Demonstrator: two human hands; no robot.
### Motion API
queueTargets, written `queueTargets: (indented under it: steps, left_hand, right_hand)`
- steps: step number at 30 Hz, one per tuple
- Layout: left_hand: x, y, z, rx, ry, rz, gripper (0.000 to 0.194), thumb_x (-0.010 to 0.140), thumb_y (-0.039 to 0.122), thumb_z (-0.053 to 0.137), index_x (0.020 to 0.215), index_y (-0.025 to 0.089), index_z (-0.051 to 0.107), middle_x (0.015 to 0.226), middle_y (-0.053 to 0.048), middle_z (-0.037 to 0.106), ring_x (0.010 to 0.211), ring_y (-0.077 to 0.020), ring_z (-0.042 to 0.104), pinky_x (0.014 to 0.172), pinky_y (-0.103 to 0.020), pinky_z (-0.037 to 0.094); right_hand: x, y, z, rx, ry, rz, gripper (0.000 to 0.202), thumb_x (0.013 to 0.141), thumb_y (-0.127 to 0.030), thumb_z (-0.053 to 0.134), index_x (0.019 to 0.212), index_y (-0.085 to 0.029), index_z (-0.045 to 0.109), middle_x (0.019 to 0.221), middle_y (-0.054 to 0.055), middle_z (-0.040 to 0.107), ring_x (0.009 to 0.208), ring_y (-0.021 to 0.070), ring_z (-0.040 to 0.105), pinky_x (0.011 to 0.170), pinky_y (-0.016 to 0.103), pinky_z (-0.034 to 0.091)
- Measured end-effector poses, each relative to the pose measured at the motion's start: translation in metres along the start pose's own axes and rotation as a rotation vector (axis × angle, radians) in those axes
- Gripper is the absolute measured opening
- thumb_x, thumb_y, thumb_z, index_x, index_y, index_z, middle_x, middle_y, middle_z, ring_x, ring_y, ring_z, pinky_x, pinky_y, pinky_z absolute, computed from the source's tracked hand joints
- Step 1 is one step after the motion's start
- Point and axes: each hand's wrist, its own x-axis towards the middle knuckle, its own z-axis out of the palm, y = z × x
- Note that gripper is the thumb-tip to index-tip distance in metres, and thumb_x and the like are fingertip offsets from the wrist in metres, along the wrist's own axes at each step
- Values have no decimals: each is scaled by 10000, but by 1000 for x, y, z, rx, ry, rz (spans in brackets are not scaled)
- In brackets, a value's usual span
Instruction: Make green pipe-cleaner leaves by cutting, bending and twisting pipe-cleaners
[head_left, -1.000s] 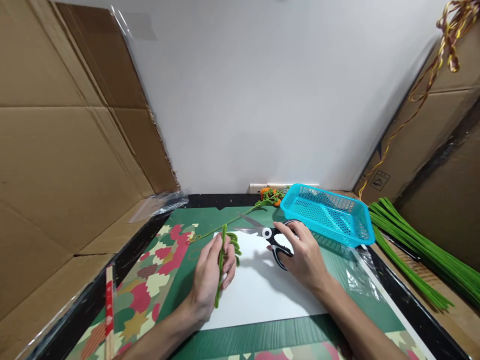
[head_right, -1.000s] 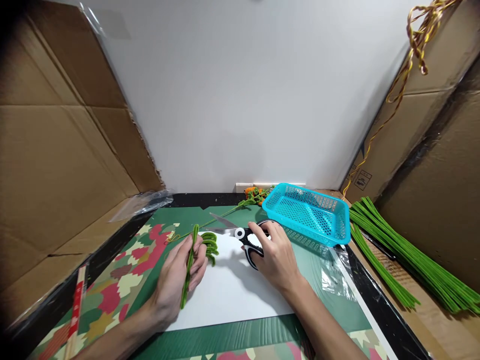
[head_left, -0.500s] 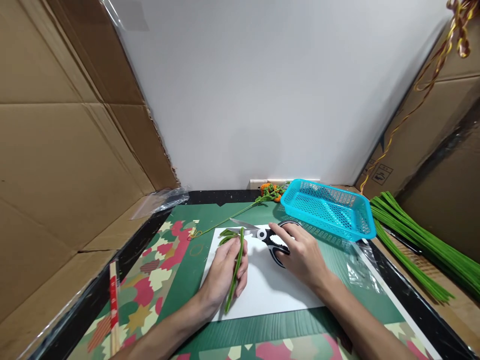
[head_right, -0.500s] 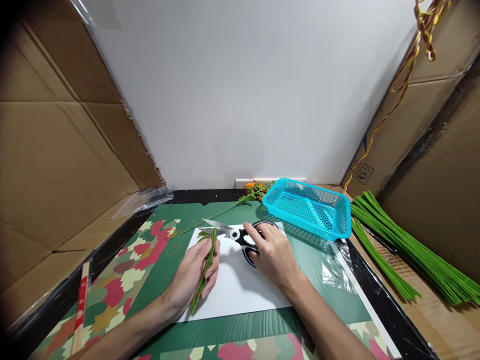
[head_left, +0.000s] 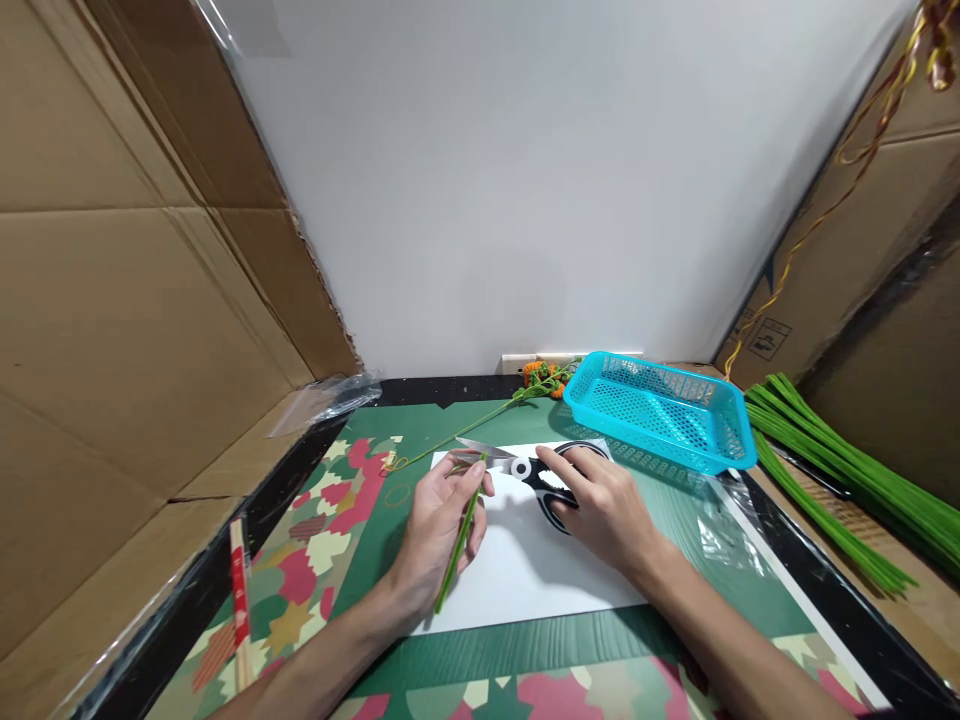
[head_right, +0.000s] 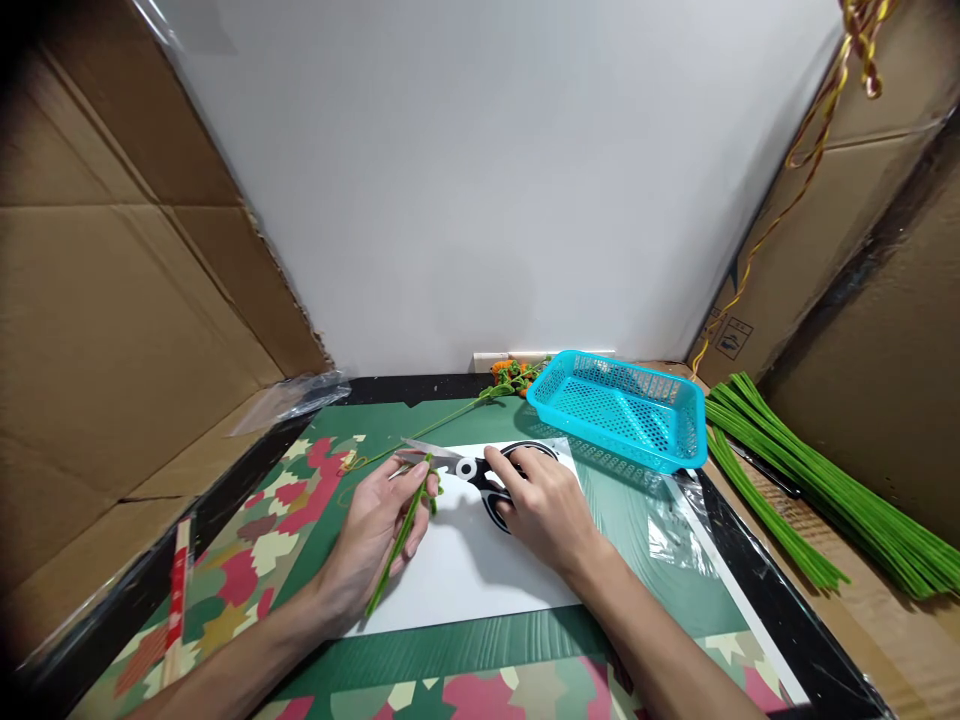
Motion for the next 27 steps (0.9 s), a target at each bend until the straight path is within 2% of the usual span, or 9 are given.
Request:
queueTargets:
  steps: [7,13,19,27]
  left_hand:
    - [4,-2,-8,-77,14,-55,341,892,442,797,980,192,583,834,73,619,324,9,427,243,-90,270]
    - [3,1,-8,-145,-20,-34,349,856,411,842,996,193,608,804,74,632,307,-1,450,240,-100,282]
    - [1,5,-5,-112,-16,-17,364,822,400,871,941,180,607,794,62,646,297,-4,460,237,-105,274]
    - [1,2,-5,-83,-6,-28,348,861,420,833,932,183,588,842,59,632,317,7,438,245,-114,257]
  right_hand:
    - [0,0,-1,41,35,-24,564,766,-32,567,1309,-156,654,940,80,720,805,232,667,690,324,522]
    - [1,0,-5,79,81,-52,554,791,-61,557,1330,-153,644,955,94,719,825,242,667,709,343,548]
    - [0,-1,-6,68,81,-57,546,799,-67,555,1328,-153,656,939,90,714,806,236,660,698,339,543]
    - [-3,-4,-4,-10,106,-70,522,808,-91,580,1320,-137,669,873,65,733,760,230,661,674,338,500]
